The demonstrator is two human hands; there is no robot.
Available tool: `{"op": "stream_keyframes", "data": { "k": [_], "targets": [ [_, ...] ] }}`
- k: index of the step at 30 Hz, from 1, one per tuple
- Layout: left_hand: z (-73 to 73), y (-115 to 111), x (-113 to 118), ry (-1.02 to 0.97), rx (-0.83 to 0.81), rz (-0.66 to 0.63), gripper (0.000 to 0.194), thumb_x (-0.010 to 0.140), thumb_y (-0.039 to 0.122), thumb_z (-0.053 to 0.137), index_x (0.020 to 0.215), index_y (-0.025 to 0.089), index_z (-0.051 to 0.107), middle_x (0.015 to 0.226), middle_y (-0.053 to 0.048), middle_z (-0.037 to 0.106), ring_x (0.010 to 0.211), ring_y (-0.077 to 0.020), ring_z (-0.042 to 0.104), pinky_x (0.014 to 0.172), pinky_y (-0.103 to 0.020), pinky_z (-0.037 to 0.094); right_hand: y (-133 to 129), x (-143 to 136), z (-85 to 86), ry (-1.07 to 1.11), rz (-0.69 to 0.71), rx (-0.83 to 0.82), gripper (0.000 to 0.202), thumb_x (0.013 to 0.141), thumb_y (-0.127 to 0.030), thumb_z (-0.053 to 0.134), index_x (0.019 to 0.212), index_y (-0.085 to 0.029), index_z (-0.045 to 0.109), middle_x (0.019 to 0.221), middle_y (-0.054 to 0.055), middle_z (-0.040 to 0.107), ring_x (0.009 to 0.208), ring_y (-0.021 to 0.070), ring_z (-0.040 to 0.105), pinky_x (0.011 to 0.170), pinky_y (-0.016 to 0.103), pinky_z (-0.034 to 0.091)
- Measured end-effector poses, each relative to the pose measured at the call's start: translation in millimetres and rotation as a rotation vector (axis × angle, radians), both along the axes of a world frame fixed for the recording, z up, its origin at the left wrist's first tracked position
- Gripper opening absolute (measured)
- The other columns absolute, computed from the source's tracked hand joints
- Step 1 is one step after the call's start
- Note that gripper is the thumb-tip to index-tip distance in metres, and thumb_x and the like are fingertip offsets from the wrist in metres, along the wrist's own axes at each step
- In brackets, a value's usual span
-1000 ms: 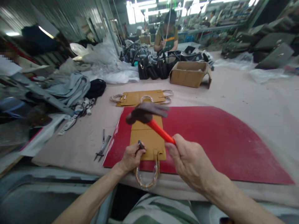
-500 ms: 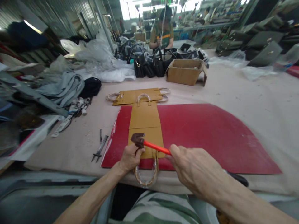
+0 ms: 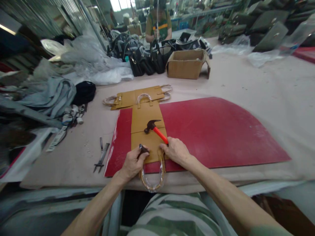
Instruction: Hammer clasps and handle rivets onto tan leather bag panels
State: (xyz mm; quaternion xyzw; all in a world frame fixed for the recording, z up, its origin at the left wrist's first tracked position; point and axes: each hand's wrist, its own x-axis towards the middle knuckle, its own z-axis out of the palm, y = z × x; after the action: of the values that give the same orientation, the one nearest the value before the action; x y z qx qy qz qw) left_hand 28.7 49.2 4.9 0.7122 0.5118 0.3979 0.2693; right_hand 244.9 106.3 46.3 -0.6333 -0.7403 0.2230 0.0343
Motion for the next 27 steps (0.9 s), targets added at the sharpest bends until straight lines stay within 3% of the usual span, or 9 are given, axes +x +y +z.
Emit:
{"op": "stream_keyframes", "data": {
  "k": [4, 8, 10, 12, 16, 19, 22, 27],
  "targets": [
    [1.4, -3.2, 4.6, -0.093, -0.056, 0.01, 0.011, 0.09, 0.022, 0.06, 0.098, 0.021, 0.067, 0.095, -0.006, 0.077, 0.09, -0.0182, 0.073, 0.084, -0.029, 0.057, -2.9, -1.1, -3.6, -0.041, -0.033, -0.001, 0.037, 0.091, -0.052, 0.057, 0.096, -0.016, 0.067, 0.083, 0.012, 0.072, 0.077, 0.0264, 0.068, 0.059, 0.031, 0.031],
    [5.0, 2.8, -1.8, -0.54, -0.197, 0.258, 0.017, 0.092, 0.036, 0.059, 0.096, 0.02, 0.063, 0.086, -0.004, 0.076, 0.078, -0.0175, 0.074, 0.078, -0.032, 0.06, -3.7, -1.3, -2.5, -0.057, -0.042, -0.009, 0.038, 0.091, -0.053, 0.057, 0.098, -0.017, 0.066, 0.085, 0.013, 0.073, 0.08, 0.0278, 0.069, 0.06, 0.032, 0.031],
    [9.1, 11.1, -23.0, -0.594, -0.224, 0.371, 0.024, 0.09, 0.041, 0.06, 0.098, 0.019, 0.061, 0.086, -0.003, 0.076, 0.078, -0.0179, 0.074, 0.079, -0.034, 0.061, -3.2, -1.3, -2.8, -0.065, -0.036, -0.009, 0.038, 0.091, -0.054, 0.057, 0.097, -0.018, 0.066, 0.086, 0.013, 0.073, 0.08, 0.0279, 0.07, 0.06, 0.032, 0.031],
    [15.8, 20.5, -57.6, -0.349, -0.255, 0.471, 0.026, 0.089, 0.041, 0.058, 0.1, 0.018, 0.063, 0.087, -0.004, 0.076, 0.079, -0.0181, 0.074, 0.079, -0.032, 0.06, -2.2, -0.6, -3.7, -0.075, -0.028, -0.014, 0.037, 0.092, -0.054, 0.055, 0.096, -0.018, 0.065, 0.084, 0.012, 0.073, 0.079, 0.028, 0.07, 0.06, 0.032, 0.032],
    [34.4, 31.0, -141.0, 0.427, -0.401, 0.728, 0.029, 0.093, 0.035, 0.047, 0.098, 0.016, 0.069, 0.093, -0.012, 0.077, 0.085, -0.0229, 0.074, 0.076, -0.032, 0.056, 2.6, 2.9, -10.3, -0.084, 0.003, -0.031, 0.039, 0.094, -0.056, 0.052, 0.093, -0.019, 0.062, 0.077, 0.012, 0.071, 0.076, 0.0299, 0.069, 0.059, 0.033, 0.033],
    [41.8, 29.1, -184.6, 0.644, -0.484, 0.847, 0.024, 0.087, 0.028, 0.055, 0.091, 0.014, 0.073, 0.095, -0.02, 0.076, 0.096, -0.0322, 0.073, 0.08, -0.038, 0.053, 6.7, 5.0, -16.4, -0.071, 0.029, -0.019, 0.034, 0.094, -0.054, 0.053, 0.088, -0.021, 0.06, 0.072, 0.012, 0.069, 0.072, 0.031, 0.069, 0.058, 0.034, 0.033],
    [38.9, 23.9, -199.9, 0.755, -0.565, 0.871, 0.024, 0.083, 0.025, 0.06, 0.096, 0.012, 0.075, 0.098, -0.024, 0.075, 0.1, -0.0368, 0.071, 0.083, -0.041, 0.052, 7.7, 6.3, -19.2, -0.031, 0.04, 0.0, 0.028, 0.095, -0.048, 0.053, 0.083, -0.023, 0.056, 0.068, 0.012, 0.066, 0.068, 0.0316, 0.068, 0.056, 0.035, 0.033],
    [33.1, 25.1, -190.3, 0.827, -0.546, 0.835, 0.034, 0.091, 0.031, 0.05, 0.111, 0.015, 0.072, 0.12, -0.023, 0.07, 0.116, -0.0328, 0.066, 0.092, -0.038, 0.047, 6.9, 8.2, -25.2, 0.009, 0.042, 0.034, 0.025, 0.093, -0.045, 0.055, 0.078, -0.024, 0.054, 0.063, 0.011, 0.063, 0.062, 0.0326, 0.066, 0.054, 0.036, 0.032]
  ]
}}
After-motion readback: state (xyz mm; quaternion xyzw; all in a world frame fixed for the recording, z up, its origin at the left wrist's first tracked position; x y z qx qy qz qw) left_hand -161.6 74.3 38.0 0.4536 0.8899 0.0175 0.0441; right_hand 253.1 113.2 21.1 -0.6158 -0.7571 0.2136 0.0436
